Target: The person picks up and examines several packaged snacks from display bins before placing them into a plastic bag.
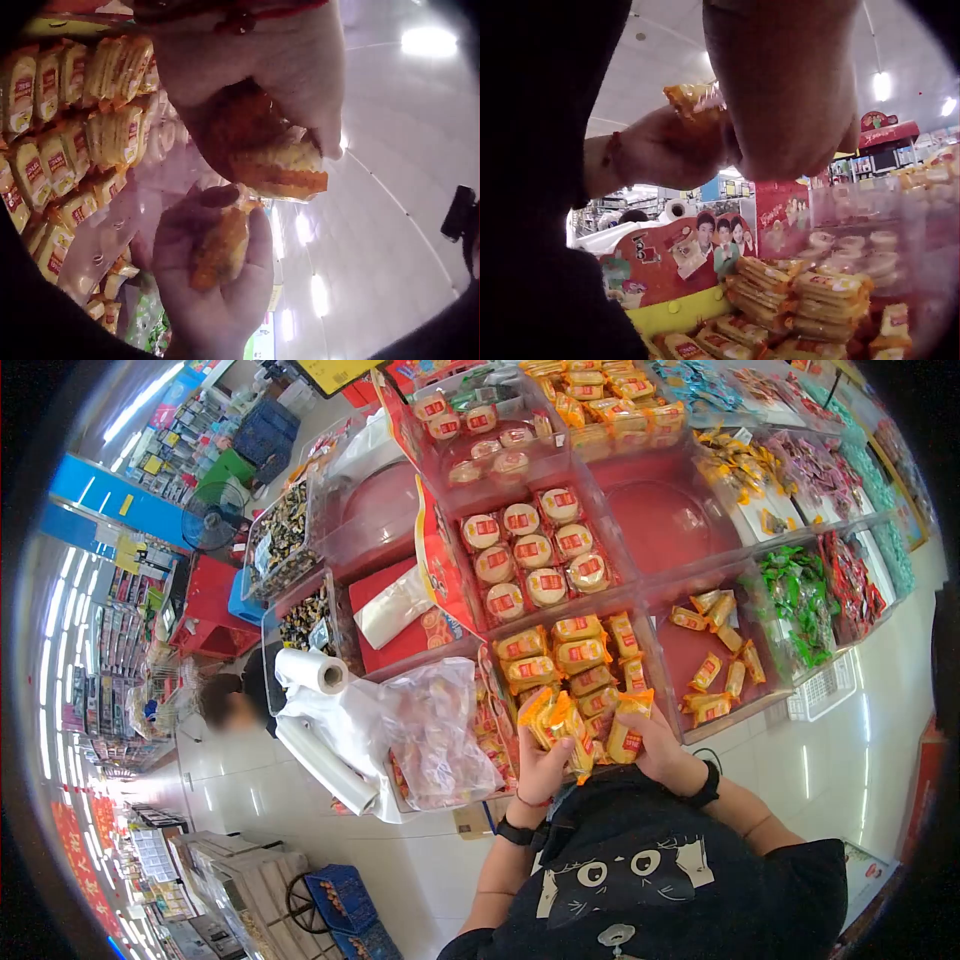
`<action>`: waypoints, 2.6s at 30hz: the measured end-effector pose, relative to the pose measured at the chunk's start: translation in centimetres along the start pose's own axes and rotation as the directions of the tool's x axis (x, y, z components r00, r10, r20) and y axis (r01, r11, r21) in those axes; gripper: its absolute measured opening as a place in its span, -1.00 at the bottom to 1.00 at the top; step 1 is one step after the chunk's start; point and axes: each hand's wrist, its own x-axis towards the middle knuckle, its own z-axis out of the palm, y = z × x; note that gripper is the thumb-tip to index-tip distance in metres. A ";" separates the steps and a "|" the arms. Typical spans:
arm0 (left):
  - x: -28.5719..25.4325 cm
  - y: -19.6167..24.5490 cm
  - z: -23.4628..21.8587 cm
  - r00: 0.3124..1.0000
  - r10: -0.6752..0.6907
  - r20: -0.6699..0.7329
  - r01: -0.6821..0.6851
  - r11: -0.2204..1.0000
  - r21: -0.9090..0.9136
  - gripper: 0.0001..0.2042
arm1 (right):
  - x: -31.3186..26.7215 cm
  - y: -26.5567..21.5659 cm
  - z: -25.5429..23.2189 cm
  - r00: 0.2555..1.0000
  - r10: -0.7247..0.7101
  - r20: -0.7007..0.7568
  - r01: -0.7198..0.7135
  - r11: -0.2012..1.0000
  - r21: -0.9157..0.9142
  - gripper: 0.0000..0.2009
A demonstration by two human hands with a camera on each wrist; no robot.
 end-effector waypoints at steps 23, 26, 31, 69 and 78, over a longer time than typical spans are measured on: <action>-0.3 1.5 -2.0 0.879 -0.420 0.228 0.418 0.907 0.057 -0.51 | -0.3 3.3 1.7 0.864 -0.419 0.281 0.464 0.442 -0.768 -0.45; -0.3 1.1 -2.5 0.906 -0.360 0.224 0.316 0.925 0.209 -0.55 | -0.7 3.9 2.6 0.904 -0.330 0.273 0.414 0.510 -0.754 -0.28; -1.0 0.0 -4.5 0.878 -0.390 0.279 0.351 0.919 0.181 -0.53 | -0.1 3.8 2.2 0.977 -0.109 0.183 0.208 0.670 -0.712 -0.12; -9.1 2.3 -14.1 0.956 -0.052 -0.289 0.018 0.992 -0.121 -0.55 | 14.4 9.0 0.0 0.454 -0.110 0.884 0.620 -0.674 -0.402 -0.61; -8.6 1.3 -14.9 0.941 -0.119 -0.318 0.077 0.987 -0.141 -0.56 | 12.5 7.9 1.1 0.550 -0.034 0.835 0.642 -0.622 -0.448 -0.57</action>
